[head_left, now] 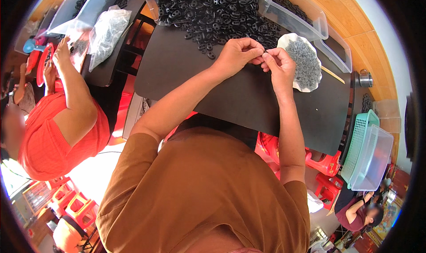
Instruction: The person sits at a table and repeatedly picks up small black plastic rings and metal pins from a pile. They insert the pins into the rings by hand and place the assembled units into a white bowl. The process is repetitive and involves fine motor manipulation of small parts.
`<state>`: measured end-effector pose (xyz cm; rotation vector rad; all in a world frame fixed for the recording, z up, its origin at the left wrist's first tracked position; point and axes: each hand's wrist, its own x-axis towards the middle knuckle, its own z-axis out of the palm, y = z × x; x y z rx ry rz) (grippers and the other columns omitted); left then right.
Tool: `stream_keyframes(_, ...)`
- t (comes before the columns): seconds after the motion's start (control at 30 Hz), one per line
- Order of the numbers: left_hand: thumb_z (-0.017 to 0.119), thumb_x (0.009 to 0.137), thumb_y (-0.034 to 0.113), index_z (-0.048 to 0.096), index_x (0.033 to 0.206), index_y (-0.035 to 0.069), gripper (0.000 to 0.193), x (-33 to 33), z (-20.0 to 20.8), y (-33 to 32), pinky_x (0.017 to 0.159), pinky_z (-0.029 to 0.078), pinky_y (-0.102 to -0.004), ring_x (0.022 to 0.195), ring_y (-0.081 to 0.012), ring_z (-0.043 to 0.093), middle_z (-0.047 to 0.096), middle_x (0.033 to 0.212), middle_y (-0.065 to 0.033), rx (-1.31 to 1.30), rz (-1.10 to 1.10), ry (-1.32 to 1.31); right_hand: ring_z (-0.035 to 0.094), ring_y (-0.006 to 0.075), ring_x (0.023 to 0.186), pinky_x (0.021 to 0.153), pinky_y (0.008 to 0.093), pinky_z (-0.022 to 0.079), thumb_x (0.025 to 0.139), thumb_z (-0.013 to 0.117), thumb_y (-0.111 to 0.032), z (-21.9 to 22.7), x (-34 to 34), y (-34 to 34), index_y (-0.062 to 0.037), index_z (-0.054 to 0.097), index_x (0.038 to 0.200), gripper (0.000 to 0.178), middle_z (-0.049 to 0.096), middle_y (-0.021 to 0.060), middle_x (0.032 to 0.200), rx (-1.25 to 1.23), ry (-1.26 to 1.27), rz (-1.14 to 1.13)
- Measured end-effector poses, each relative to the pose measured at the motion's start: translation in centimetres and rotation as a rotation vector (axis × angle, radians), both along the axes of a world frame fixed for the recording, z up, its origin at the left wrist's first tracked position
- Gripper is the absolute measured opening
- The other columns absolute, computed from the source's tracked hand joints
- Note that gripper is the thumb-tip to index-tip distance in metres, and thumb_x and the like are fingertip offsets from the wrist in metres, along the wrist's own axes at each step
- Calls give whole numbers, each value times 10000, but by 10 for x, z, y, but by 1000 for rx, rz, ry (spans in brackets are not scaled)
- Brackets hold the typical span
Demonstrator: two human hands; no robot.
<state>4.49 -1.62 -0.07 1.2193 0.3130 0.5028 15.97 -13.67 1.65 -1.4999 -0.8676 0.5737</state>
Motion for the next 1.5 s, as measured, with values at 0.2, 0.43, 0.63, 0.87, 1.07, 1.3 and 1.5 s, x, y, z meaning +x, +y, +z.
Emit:
stream_keyframes(0.2,649,935,83,663,1069,-19,169,-23,16,-5,801,572,-278,910,-138,668,683,1006,-86,88,86,-20,647,98,737,666,236,525,935,653,-106,4,-4,-2,-29,631,944,80,680,46,838,55,52,119)
stream_keyframes(0.43,714,832,61,703,1023,32,194,-109,20,38,782,535,-329,906,-221,654,677,1024,-83,1111,346,254,664,118,763,690,243,540,926,656,-82,15,-17,-2,-8,643,1005,108,675,56,879,88,198,191)
stream_keyframes(0.63,714,803,63,704,972,24,173,-108,14,32,803,517,-367,929,-287,615,643,979,-93,1297,239,285,665,117,777,688,241,538,917,658,-59,8,-17,-4,-10,659,1054,146,681,54,896,43,170,237)
stream_keyframes(0.87,681,819,48,689,1002,42,183,-103,9,18,806,517,-387,924,-282,613,625,971,-98,1279,179,232,666,119,780,696,242,537,911,663,-54,3,-15,-2,-18,656,1027,122,685,55,913,64,261,250)
stream_keyframes(1.07,652,838,59,664,1038,56,201,-98,8,25,809,526,-396,936,-294,620,623,955,-102,1400,131,268,670,127,784,694,246,542,913,662,-55,4,-15,-3,-25,652,1029,120,686,63,918,90,279,224)
stream_keyframes(1.3,644,868,44,657,1054,44,187,-85,4,34,780,538,-362,880,-253,655,647,988,-99,1255,104,224,672,131,781,694,247,545,916,656,-51,4,-14,-4,-23,651,1034,121,686,71,913,117,288,213)
stream_keyframes(1.5,647,931,54,631,1144,38,214,-71,6,26,811,563,-262,912,-173,685,667,1043,-36,-49,-32,118,674,127,768,687,241,543,917,660,-54,6,-21,-2,-12,650,1027,118,682,62,900,88,199,208)
